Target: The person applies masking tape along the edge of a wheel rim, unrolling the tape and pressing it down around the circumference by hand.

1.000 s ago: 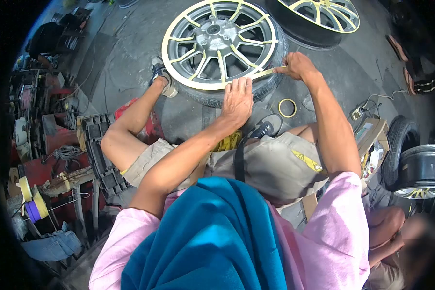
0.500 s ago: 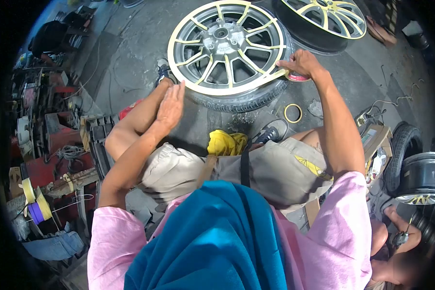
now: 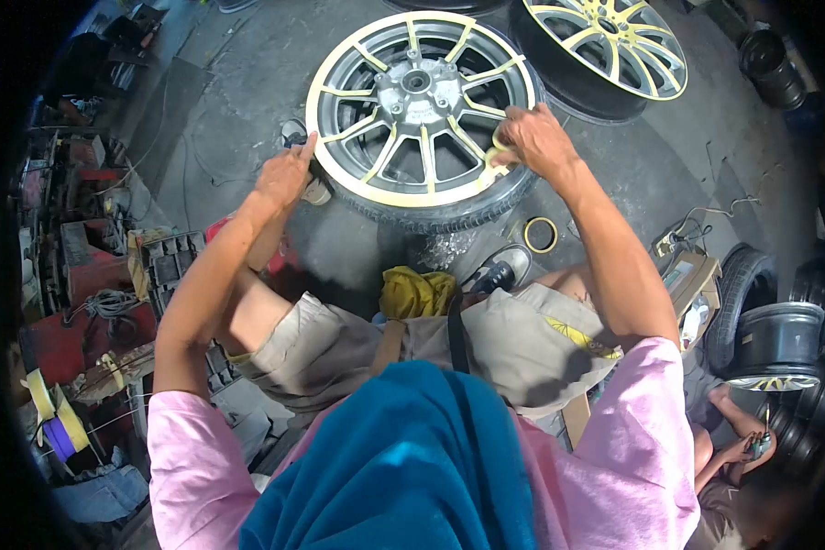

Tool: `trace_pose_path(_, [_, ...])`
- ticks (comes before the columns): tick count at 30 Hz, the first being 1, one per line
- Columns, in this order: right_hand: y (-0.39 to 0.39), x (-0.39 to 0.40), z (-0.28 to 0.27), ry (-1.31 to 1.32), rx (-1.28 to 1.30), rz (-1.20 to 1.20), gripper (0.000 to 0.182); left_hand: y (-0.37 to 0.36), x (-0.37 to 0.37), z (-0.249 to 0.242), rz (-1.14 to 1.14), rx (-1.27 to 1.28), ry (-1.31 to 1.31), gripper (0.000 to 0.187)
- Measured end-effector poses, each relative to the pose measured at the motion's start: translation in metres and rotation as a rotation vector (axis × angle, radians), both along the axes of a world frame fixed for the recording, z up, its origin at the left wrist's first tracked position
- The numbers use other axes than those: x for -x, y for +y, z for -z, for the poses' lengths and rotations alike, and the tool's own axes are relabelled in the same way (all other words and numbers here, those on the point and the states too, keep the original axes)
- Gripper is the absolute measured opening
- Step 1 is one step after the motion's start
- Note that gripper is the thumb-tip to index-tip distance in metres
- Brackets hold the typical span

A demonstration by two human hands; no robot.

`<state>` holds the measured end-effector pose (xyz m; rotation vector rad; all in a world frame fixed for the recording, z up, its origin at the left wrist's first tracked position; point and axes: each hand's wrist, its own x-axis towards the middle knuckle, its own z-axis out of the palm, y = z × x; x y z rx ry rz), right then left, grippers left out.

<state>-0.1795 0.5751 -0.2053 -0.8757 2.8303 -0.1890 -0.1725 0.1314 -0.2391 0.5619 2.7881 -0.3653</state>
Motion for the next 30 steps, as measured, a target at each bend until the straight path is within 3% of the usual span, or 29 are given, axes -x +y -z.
trace_pose_path(4, [0.006, -0.009, 0.013, 0.225, 0.057, -0.066, 0.043, -0.01, 0.023, -0.019, -0.153, -0.159, -0.099, 0.05])
trace_pose_path(8, [0.0, -0.008, 0.009, 0.15, 0.038, -0.045, 0.044, -0.031, 0.045, -0.025, -0.189, -0.215, -0.159, 0.043])
trace_pose_path(11, [-0.004, -0.006, 0.008, 0.121, 0.039, -0.027, 0.047, -0.046, 0.055, -0.015, -0.248, -0.451, -0.119, 0.035])
trace_pose_path(13, [-0.007, -0.008, 0.003, 0.162, 0.056, 0.027, 0.051, -0.05, 0.061, -0.005, -0.486, -0.681, -0.306, 0.037])
trace_pose_path(14, [-0.007, -0.006, 0.005, 0.158, 0.085, 0.032, 0.053, -0.051, 0.065, 0.001, -0.486, -0.687, -0.306, 0.037])
trace_pose_path(16, [-0.008, -0.002, 0.002, 0.132, 0.13, 0.077, 0.052, -0.044, 0.07, 0.004, -0.705, -0.798, -0.422, 0.037])
trace_pose_path(19, [-0.004, 0.009, -0.002, 0.108, 0.196, 0.131, 0.048, -0.031, 0.083, 0.009, -0.761, -0.881, -0.443, 0.036])
trace_pose_path(23, [0.008, 0.036, 0.006, 0.219, 0.25, 0.238, 0.037, -0.023, 0.105, 0.02, -0.813, -0.927, -0.506, 0.036])
trace_pose_path(25, [0.021, 0.06, 0.024, 0.306, 0.322, 0.443, 0.033, -0.015, 0.108, 0.015, -0.831, -0.935, -0.51, 0.037])
trace_pose_path(30, [0.059, 0.123, 0.091, 0.059, 0.377, 0.796, 0.055, 0.002, 0.115, 0.017, -0.95, -1.035, -0.346, 0.028])
